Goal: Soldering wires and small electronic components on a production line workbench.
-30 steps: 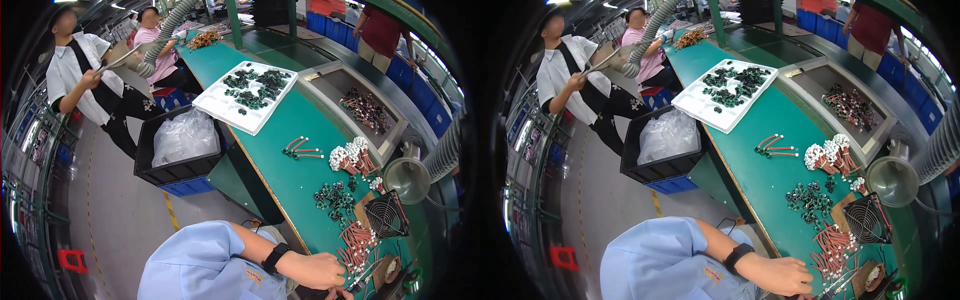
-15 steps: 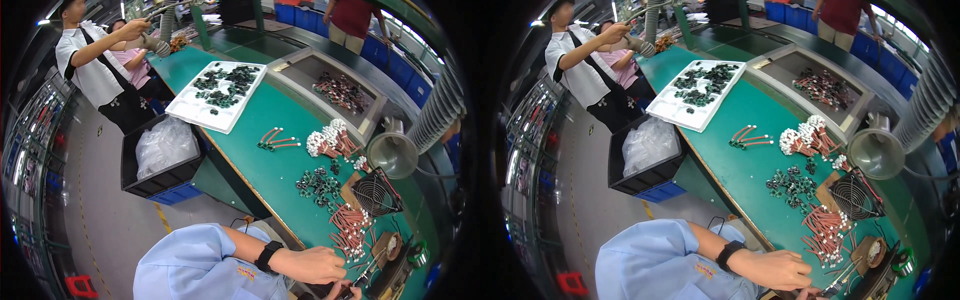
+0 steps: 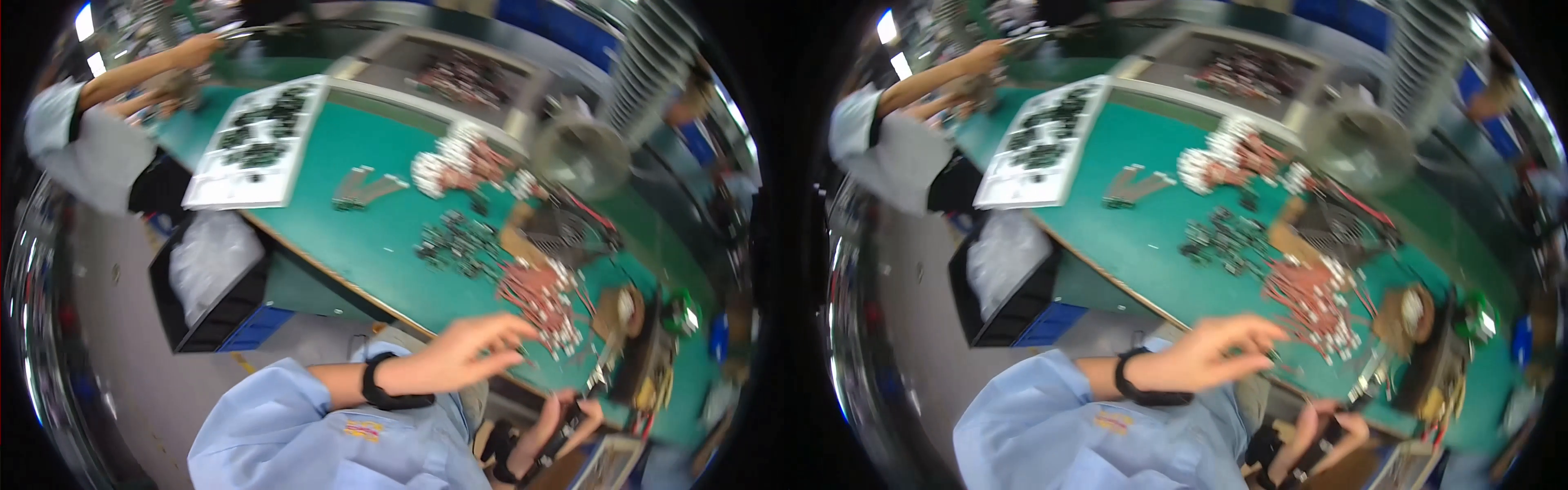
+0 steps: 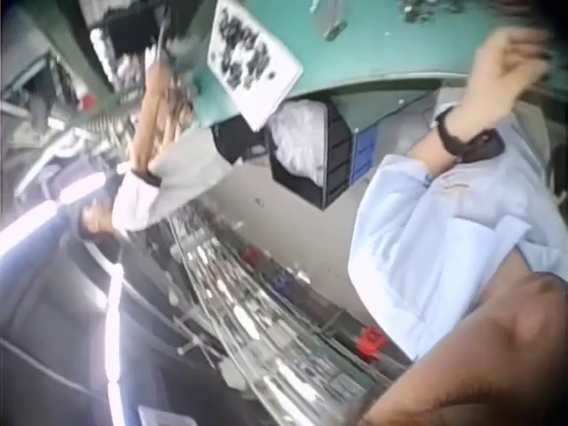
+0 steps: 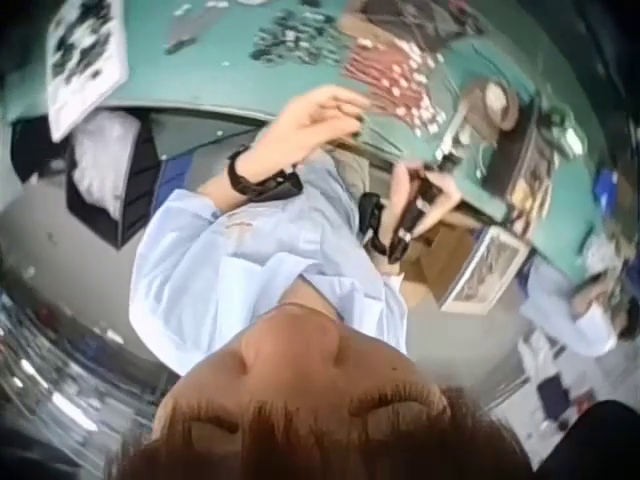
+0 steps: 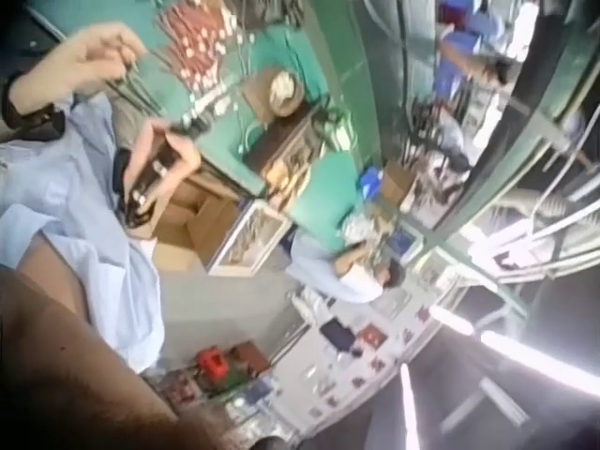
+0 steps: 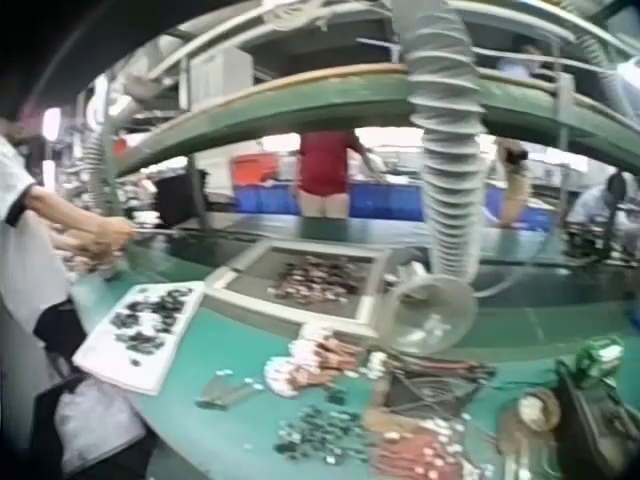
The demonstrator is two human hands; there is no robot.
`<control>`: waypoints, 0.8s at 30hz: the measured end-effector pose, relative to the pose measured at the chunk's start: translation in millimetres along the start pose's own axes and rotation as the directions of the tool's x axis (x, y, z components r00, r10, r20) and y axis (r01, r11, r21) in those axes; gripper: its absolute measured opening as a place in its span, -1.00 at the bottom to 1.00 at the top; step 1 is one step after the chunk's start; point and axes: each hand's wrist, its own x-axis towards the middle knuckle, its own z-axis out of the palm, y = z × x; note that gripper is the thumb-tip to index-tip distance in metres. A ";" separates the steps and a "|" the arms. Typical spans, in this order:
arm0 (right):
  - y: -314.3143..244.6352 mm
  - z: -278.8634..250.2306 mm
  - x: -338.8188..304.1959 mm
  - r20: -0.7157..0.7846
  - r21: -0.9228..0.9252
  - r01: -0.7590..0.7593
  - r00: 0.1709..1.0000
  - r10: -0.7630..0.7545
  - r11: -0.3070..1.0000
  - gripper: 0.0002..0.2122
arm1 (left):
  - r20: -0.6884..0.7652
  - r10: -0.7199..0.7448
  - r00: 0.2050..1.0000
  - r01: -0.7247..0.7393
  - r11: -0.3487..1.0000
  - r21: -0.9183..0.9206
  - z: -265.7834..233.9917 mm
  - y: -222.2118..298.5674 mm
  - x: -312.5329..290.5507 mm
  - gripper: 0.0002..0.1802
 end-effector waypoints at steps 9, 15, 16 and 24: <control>7.6 5.0 11.6 0.250 0.110 0.044 0.966 -0.070 0.993 -0.62 | 0.154 -0.283 0.947 0.322 0.842 -0.432 6.4 -20.2 5.5 -0.74; 4.7 5.5 16.0 0.376 0.036 0.095 0.921 -0.102 0.995 -0.63 | 0.176 -0.313 0.933 0.358 0.759 -0.544 12.3 -22.2 6.3 -0.77; 4.4 6.1 16.2 0.371 0.032 0.087 0.924 -0.092 0.996 -0.63 | 0.183 -0.321 0.929 0.367 0.756 -0.542 13.5 -21.5 7.2 -0.77; 4.0 10.0 19.2 0.392 0.024 0.138 0.910 -0.136 0.990 -0.62 | 0.361 -0.323 0.875 0.481 0.489 -0.727 14.5 -28.4 10.3 -0.75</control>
